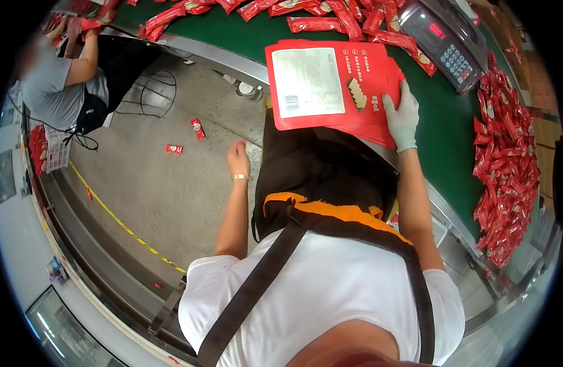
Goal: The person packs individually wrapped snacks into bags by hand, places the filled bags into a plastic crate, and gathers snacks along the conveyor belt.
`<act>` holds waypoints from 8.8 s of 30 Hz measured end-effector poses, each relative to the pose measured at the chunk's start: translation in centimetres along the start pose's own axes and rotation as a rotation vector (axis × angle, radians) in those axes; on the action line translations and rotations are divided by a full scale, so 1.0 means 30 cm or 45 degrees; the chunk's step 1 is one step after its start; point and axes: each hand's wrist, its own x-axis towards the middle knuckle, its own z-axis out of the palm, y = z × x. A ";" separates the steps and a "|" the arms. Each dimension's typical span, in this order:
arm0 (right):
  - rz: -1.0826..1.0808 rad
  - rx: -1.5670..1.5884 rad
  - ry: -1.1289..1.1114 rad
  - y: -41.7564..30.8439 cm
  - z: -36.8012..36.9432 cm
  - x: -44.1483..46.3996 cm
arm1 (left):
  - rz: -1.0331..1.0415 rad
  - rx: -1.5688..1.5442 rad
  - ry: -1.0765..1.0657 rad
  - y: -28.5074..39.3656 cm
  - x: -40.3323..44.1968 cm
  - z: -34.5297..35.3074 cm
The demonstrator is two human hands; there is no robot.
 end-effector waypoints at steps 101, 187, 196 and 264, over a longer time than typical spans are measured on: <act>-0.601 -0.478 -0.384 -0.469 0.250 0.617 | 0.266 -0.168 -0.887 0.674 0.825 -0.247; -0.791 0.676 -0.841 -0.369 0.508 0.271 | 1.284 0.507 -1.151 1.089 0.818 0.358; -0.849 0.741 -0.808 -0.419 0.528 0.284 | 1.686 0.614 -1.055 1.050 0.847 0.370; -0.899 0.770 -0.702 -0.344 0.510 0.295 | 1.394 0.789 -0.342 0.968 0.580 0.129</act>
